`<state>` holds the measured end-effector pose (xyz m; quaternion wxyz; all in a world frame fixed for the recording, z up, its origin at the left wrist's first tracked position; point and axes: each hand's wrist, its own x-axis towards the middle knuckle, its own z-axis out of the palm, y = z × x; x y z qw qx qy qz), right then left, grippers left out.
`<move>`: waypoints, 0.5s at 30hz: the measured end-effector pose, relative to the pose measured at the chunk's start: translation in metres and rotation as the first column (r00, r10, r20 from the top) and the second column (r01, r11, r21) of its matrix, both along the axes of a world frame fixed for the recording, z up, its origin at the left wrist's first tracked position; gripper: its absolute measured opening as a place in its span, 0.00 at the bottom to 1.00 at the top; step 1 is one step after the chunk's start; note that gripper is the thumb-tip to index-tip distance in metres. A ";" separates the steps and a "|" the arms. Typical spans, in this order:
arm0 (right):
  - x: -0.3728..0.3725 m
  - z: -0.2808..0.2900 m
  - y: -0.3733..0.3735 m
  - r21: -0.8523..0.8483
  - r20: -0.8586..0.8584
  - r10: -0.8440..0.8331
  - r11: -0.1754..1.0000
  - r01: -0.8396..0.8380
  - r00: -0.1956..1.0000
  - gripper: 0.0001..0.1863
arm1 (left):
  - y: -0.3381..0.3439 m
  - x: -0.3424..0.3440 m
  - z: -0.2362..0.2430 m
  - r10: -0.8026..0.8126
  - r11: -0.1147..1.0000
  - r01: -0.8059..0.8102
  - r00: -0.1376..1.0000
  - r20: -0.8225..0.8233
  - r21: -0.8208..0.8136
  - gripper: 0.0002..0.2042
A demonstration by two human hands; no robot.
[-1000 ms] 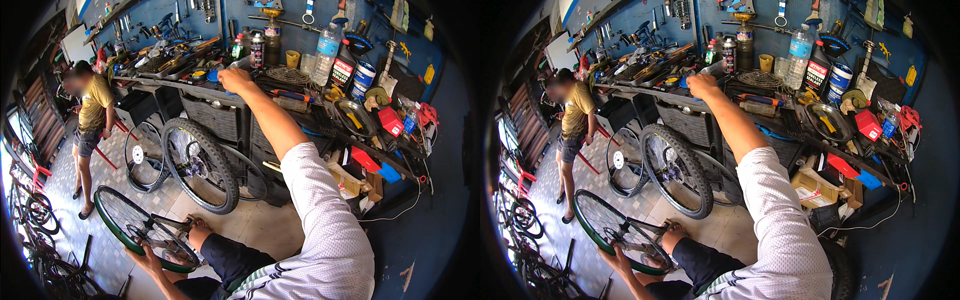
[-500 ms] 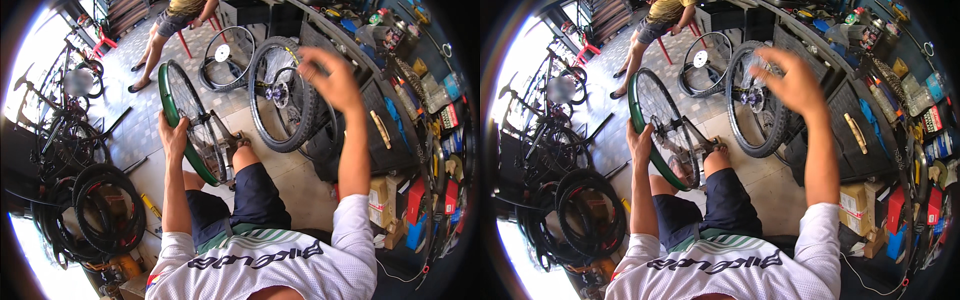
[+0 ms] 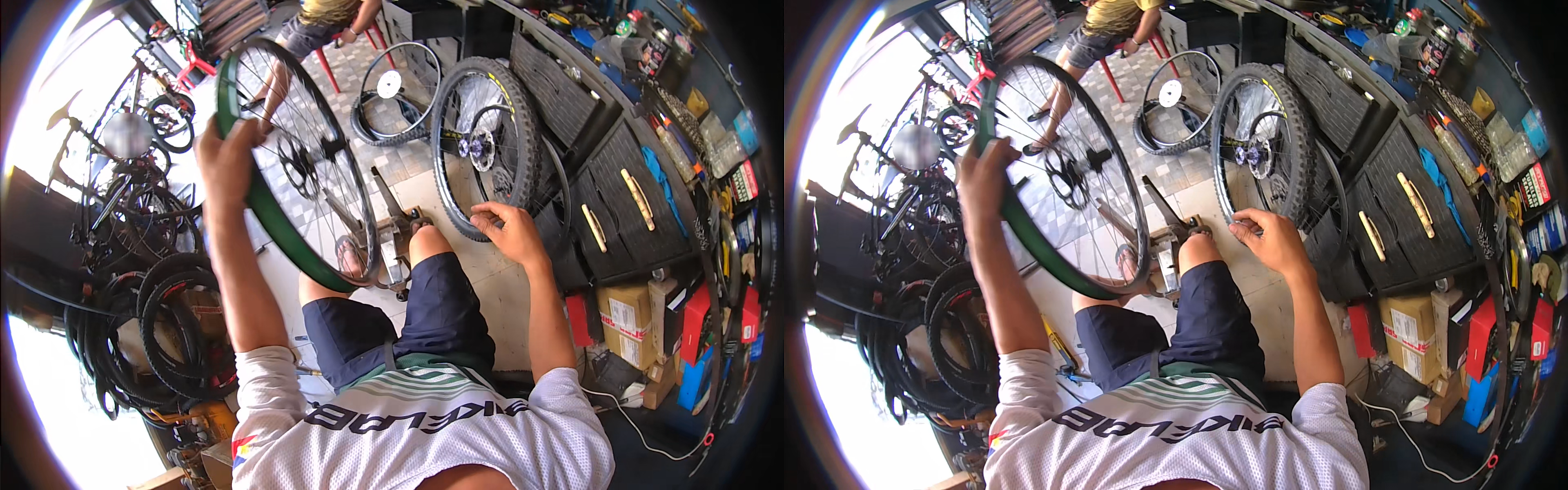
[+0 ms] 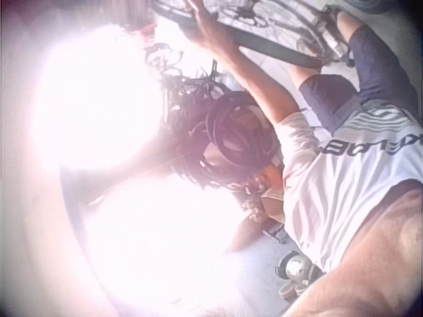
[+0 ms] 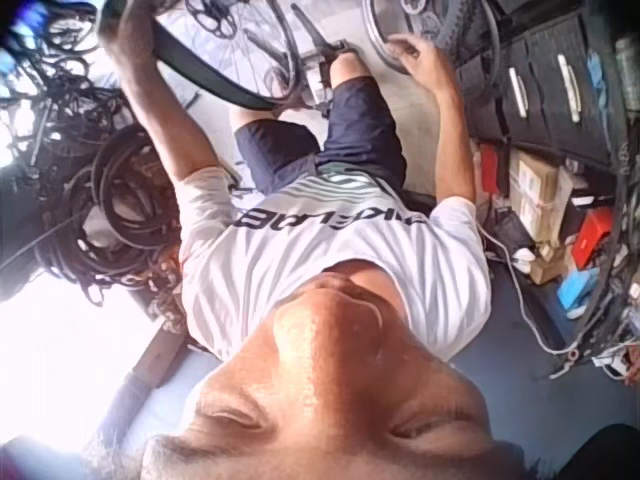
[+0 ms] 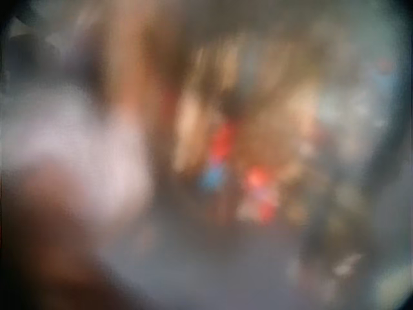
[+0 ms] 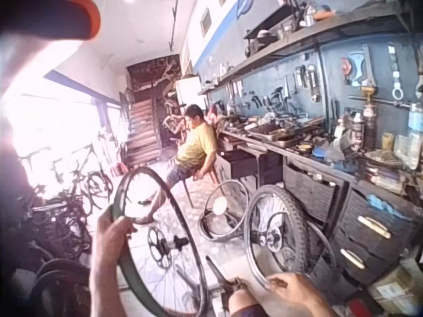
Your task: The person works on a bicycle wheel mounted on a stand, adjusting the rim and spokes, then installs a cassette onto the hub. They wipe the cassette with a cloth and continue adjusting components by hand.
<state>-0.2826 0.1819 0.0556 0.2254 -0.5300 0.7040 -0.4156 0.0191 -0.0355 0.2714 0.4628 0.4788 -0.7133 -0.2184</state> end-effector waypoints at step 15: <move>0.116 0.066 -0.070 -0.413 -0.263 0.145 0.876 -0.247 0.954 0.39 | 0.094 0.241 0.000 -0.532 0.761 0.548 0.220 -0.817 -0.348 0.33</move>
